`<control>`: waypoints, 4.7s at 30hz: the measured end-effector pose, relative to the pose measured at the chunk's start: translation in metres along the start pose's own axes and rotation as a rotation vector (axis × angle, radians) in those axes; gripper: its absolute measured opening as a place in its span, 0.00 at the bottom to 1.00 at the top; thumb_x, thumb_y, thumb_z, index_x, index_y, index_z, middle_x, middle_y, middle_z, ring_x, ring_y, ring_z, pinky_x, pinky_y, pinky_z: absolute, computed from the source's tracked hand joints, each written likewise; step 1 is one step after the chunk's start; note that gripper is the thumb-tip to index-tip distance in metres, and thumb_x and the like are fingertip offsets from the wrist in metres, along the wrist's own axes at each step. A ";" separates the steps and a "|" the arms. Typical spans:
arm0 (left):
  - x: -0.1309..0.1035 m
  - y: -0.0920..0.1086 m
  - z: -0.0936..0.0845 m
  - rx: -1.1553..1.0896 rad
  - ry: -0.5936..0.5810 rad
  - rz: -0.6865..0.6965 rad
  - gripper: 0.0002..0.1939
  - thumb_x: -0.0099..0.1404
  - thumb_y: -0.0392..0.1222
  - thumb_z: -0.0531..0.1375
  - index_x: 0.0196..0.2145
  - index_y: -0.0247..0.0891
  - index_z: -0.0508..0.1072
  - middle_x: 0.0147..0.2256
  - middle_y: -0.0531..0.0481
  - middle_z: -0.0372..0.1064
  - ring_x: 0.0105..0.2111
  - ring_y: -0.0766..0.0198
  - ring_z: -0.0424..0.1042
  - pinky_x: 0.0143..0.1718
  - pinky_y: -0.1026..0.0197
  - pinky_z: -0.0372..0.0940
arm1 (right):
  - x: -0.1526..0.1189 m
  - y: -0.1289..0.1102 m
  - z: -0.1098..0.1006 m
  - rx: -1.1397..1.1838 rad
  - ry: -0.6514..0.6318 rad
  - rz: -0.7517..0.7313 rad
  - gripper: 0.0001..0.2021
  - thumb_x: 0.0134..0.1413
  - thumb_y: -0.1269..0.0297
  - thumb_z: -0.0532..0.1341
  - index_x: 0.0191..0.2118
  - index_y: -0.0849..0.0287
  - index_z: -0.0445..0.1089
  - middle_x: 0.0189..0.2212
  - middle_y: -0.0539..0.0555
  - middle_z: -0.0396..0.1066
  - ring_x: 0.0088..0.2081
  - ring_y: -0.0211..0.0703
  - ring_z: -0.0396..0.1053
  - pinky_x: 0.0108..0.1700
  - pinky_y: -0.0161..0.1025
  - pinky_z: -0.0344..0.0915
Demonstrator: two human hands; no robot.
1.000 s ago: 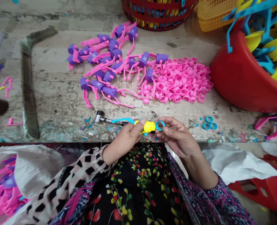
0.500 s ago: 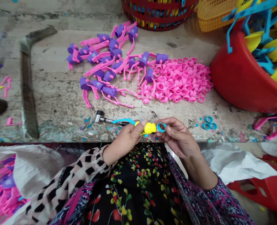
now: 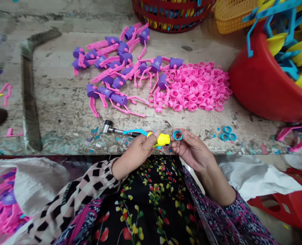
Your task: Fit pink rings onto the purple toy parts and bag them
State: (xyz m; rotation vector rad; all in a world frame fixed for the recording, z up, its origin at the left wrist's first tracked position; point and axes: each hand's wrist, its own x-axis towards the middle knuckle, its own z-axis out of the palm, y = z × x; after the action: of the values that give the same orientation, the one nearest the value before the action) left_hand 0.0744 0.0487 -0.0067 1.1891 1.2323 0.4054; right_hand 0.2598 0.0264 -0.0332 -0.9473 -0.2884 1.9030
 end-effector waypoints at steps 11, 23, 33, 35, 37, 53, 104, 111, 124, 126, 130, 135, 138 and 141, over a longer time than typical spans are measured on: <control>0.000 0.000 -0.001 0.032 -0.012 -0.019 0.26 0.67 0.58 0.47 0.18 0.39 0.56 0.15 0.57 0.50 0.18 0.69 0.51 0.23 0.63 0.48 | 0.005 0.006 -0.001 0.144 0.005 0.150 0.10 0.48 0.61 0.69 0.31 0.63 0.74 0.24 0.51 0.77 0.24 0.34 0.74 0.28 0.28 0.74; 0.000 0.003 -0.001 0.075 0.010 -0.004 0.27 0.66 0.59 0.46 0.17 0.40 0.55 0.15 0.57 0.51 0.18 0.68 0.52 0.25 0.62 0.50 | -0.001 0.004 0.001 0.029 -0.019 0.081 0.12 0.46 0.67 0.69 0.39 0.58 0.74 0.28 0.48 0.76 0.28 0.31 0.75 0.35 0.27 0.73; 0.003 -0.005 0.000 0.043 -0.019 -0.021 0.24 0.66 0.59 0.47 0.20 0.40 0.57 0.16 0.58 0.50 0.19 0.68 0.53 0.24 0.63 0.51 | -0.006 0.005 0.002 -0.032 0.007 0.031 0.12 0.44 0.65 0.71 0.38 0.58 0.75 0.26 0.48 0.76 0.26 0.32 0.73 0.31 0.29 0.72; 0.004 -0.005 0.000 0.043 -0.004 -0.014 0.24 0.66 0.60 0.47 0.21 0.40 0.57 0.17 0.58 0.51 0.19 0.68 0.53 0.24 0.64 0.52 | -0.005 0.006 0.003 -0.023 0.014 0.045 0.13 0.43 0.64 0.72 0.37 0.59 0.75 0.25 0.48 0.76 0.25 0.32 0.73 0.31 0.29 0.72; 0.003 -0.004 0.001 0.078 0.013 -0.010 0.26 0.65 0.61 0.47 0.20 0.40 0.57 0.17 0.58 0.51 0.19 0.68 0.53 0.24 0.64 0.52 | -0.005 0.006 0.003 -0.022 0.021 0.059 0.13 0.42 0.64 0.72 0.36 0.59 0.75 0.25 0.48 0.76 0.26 0.33 0.74 0.31 0.29 0.72; 0.003 0.002 0.003 0.209 0.059 -0.078 0.25 0.63 0.61 0.49 0.17 0.41 0.57 0.15 0.56 0.53 0.18 0.66 0.54 0.21 0.63 0.51 | -0.005 0.007 0.004 -0.063 0.058 0.056 0.12 0.41 0.64 0.73 0.34 0.59 0.75 0.22 0.47 0.75 0.24 0.33 0.73 0.30 0.29 0.72; 0.003 -0.006 0.005 0.811 0.261 0.056 0.28 0.69 0.61 0.39 0.38 0.38 0.68 0.29 0.45 0.72 0.33 0.52 0.73 0.29 0.59 0.55 | 0.006 0.025 0.005 -0.451 0.084 -0.255 0.12 0.46 0.61 0.70 0.39 0.53 0.75 0.27 0.47 0.74 0.27 0.33 0.71 0.32 0.33 0.70; 0.003 -0.003 0.004 0.864 0.230 0.038 0.30 0.68 0.62 0.38 0.38 0.37 0.69 0.29 0.45 0.72 0.31 0.51 0.73 0.28 0.59 0.54 | 0.007 0.027 0.007 -0.498 0.144 -0.271 0.11 0.45 0.60 0.69 0.38 0.54 0.77 0.27 0.48 0.74 0.27 0.35 0.70 0.32 0.35 0.70; 0.006 -0.013 -0.003 0.315 0.097 0.149 0.25 0.68 0.60 0.43 0.25 0.38 0.63 0.22 0.54 0.60 0.23 0.66 0.61 0.26 0.64 0.55 | -0.006 0.025 0.018 -0.794 0.127 -0.526 0.13 0.51 0.62 0.66 0.44 0.51 0.75 0.32 0.51 0.71 0.31 0.37 0.69 0.33 0.37 0.69; 0.005 -0.013 -0.003 0.131 0.045 0.090 0.26 0.67 0.62 0.43 0.24 0.38 0.61 0.20 0.56 0.56 0.21 0.68 0.57 0.24 0.65 0.55 | -0.010 0.026 0.023 -0.803 0.122 -0.552 0.16 0.51 0.62 0.67 0.48 0.50 0.73 0.34 0.51 0.71 0.33 0.38 0.69 0.35 0.38 0.70; 0.000 -0.011 -0.005 -0.019 -0.008 0.004 0.28 0.65 0.65 0.45 0.23 0.38 0.61 0.20 0.56 0.54 0.21 0.69 0.55 0.24 0.66 0.57 | -0.015 0.027 0.028 -0.813 0.098 -0.571 0.17 0.52 0.62 0.66 0.49 0.49 0.71 0.38 0.52 0.72 0.37 0.41 0.71 0.40 0.41 0.70; -0.002 -0.010 -0.005 -0.051 0.028 -0.024 0.27 0.63 0.66 0.48 0.27 0.38 0.64 0.23 0.55 0.57 0.23 0.68 0.58 0.25 0.66 0.59 | -0.017 0.025 0.029 -0.864 0.102 -0.595 0.16 0.53 0.62 0.65 0.49 0.49 0.72 0.36 0.51 0.72 0.35 0.40 0.71 0.38 0.40 0.70; -0.003 -0.007 -0.005 -0.040 0.038 -0.021 0.26 0.62 0.67 0.49 0.27 0.38 0.64 0.23 0.55 0.57 0.23 0.67 0.58 0.25 0.66 0.60 | -0.018 0.023 0.030 -0.907 0.098 -0.622 0.16 0.54 0.63 0.65 0.49 0.50 0.71 0.36 0.51 0.72 0.35 0.39 0.70 0.37 0.38 0.69; -0.003 -0.005 -0.005 -0.015 0.045 -0.021 0.25 0.63 0.65 0.50 0.26 0.38 0.63 0.23 0.56 0.56 0.23 0.68 0.57 0.25 0.66 0.59 | -0.018 0.019 0.031 -1.002 0.084 -0.661 0.16 0.53 0.63 0.66 0.49 0.51 0.71 0.37 0.51 0.72 0.35 0.39 0.70 0.37 0.38 0.69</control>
State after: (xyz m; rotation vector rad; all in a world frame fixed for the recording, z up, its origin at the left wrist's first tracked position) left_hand 0.0673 0.0466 -0.0083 1.1586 1.2779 0.4269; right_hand 0.2294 0.0069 -0.0143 -1.3281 -1.3956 1.0420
